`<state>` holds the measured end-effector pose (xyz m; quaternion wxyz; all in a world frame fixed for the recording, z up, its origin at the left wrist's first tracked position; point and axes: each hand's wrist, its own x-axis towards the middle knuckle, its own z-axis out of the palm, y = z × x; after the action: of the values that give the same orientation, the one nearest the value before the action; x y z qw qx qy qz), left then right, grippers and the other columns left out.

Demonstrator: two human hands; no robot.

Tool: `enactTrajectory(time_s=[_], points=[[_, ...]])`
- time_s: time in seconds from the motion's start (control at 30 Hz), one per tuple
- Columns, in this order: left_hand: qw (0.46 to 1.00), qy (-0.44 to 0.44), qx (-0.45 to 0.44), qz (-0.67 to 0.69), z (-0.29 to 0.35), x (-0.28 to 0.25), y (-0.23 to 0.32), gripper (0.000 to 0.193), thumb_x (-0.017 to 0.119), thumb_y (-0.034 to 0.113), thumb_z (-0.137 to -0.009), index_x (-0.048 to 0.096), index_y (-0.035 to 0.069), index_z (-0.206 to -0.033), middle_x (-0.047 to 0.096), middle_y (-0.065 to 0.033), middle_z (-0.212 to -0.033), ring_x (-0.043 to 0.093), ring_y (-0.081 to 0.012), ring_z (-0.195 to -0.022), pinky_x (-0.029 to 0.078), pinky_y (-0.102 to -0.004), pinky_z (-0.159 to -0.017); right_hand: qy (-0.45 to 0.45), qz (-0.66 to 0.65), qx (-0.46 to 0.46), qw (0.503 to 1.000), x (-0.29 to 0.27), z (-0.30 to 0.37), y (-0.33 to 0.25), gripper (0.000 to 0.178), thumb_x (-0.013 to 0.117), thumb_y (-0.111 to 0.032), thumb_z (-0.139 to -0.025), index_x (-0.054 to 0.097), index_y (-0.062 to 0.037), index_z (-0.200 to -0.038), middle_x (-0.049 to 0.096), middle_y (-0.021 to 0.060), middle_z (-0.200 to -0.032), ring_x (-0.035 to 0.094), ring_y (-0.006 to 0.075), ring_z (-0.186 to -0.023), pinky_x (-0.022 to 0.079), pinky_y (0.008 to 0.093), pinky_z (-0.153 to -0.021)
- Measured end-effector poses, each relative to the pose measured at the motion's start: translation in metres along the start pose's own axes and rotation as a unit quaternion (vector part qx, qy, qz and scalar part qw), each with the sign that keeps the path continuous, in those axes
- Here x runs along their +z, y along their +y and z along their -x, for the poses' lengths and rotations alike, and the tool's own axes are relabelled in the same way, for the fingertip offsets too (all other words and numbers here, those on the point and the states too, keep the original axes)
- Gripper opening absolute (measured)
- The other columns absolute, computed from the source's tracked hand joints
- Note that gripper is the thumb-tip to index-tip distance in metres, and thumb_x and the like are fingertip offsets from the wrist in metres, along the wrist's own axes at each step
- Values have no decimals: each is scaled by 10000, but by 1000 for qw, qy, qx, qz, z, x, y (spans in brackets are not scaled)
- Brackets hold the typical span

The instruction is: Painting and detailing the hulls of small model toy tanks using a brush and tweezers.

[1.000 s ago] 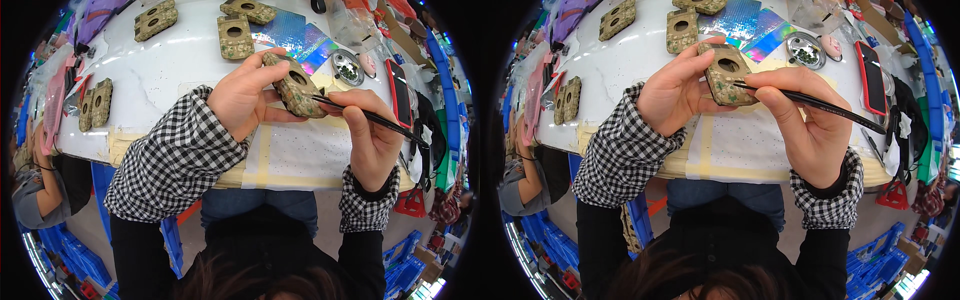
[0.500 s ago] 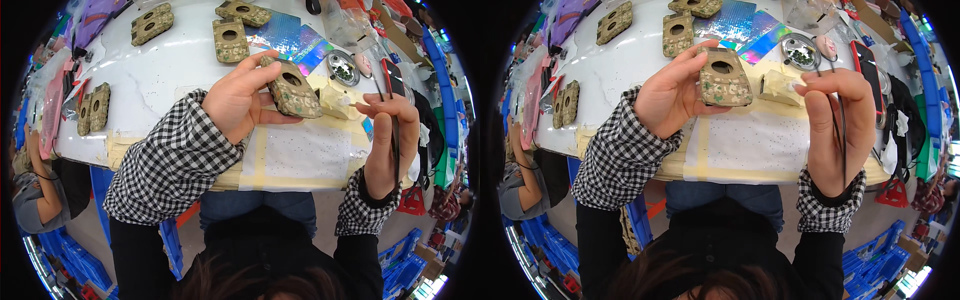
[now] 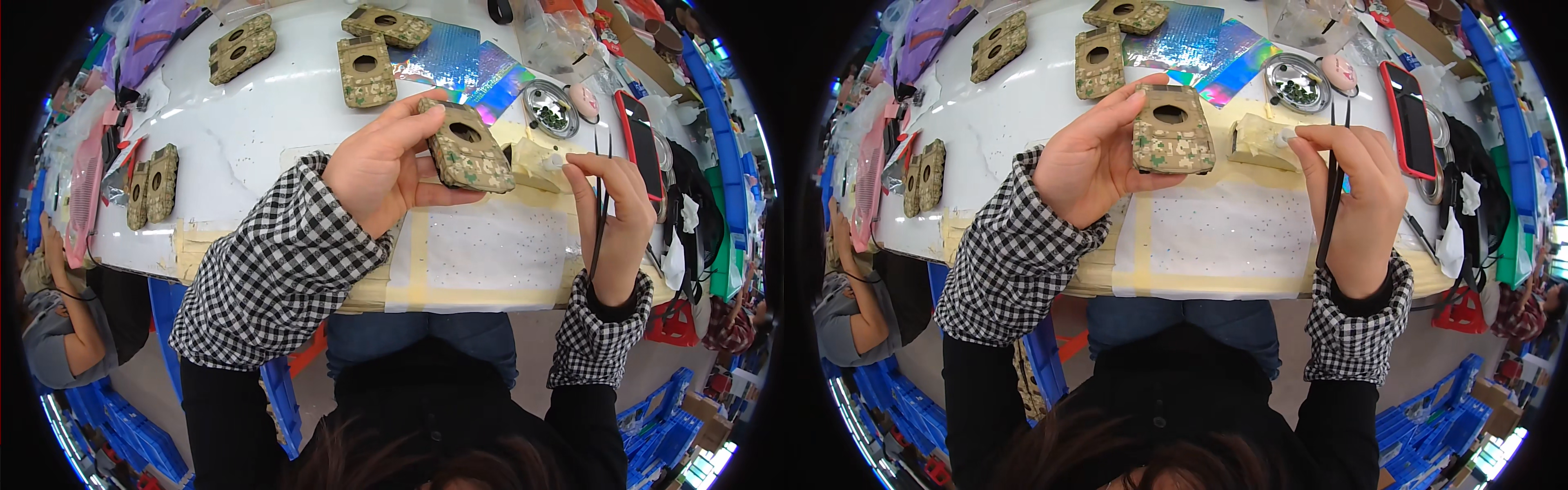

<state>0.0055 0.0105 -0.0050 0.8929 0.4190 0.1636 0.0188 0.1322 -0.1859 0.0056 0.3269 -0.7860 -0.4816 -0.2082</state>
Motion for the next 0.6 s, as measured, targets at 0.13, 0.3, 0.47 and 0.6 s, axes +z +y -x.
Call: enactTrajectory(time_s=[0.13,0.3,0.47,0.6], points=[[1000,-1,-8,-4,1,0,1,474,349,272,-992,252,70,-1410,488,-124,-1303,569,-267,-1117,523,-405,-902,65,14,-7,998,-11,-4,-14,144,715,24,-727,658,0,-856,617,89,-738,574,197,-688,445,293,-623],[1000,-12,-16,-4,3,2,1,489,368,294,-987,247,90,-1415,495,-117,-1292,582,-261,-1096,524,-403,-890,47,-144,-17,988,-10,-10,-34,141,665,39,-781,639,17,-917,607,94,-787,563,172,-718,435,262,-666],[999,-30,-17,-1,4,2,1,484,375,300,-986,250,110,-1413,498,-110,-1283,585,-239,-1087,526,-390,-877,-18,-361,47,931,16,-10,-38,86,596,-4,-873,595,26,-953,612,82,-843,574,117,-764,447,225,-706],[999,-37,-20,5,4,1,0,469,372,298,-987,264,110,-1403,499,-110,-1279,586,-231,-1085,527,-387,-875,-42,-373,44,926,19,-11,-37,67,561,-8,-901,569,33,-955,627,89,-855,601,107,-794,465,217,-726]])
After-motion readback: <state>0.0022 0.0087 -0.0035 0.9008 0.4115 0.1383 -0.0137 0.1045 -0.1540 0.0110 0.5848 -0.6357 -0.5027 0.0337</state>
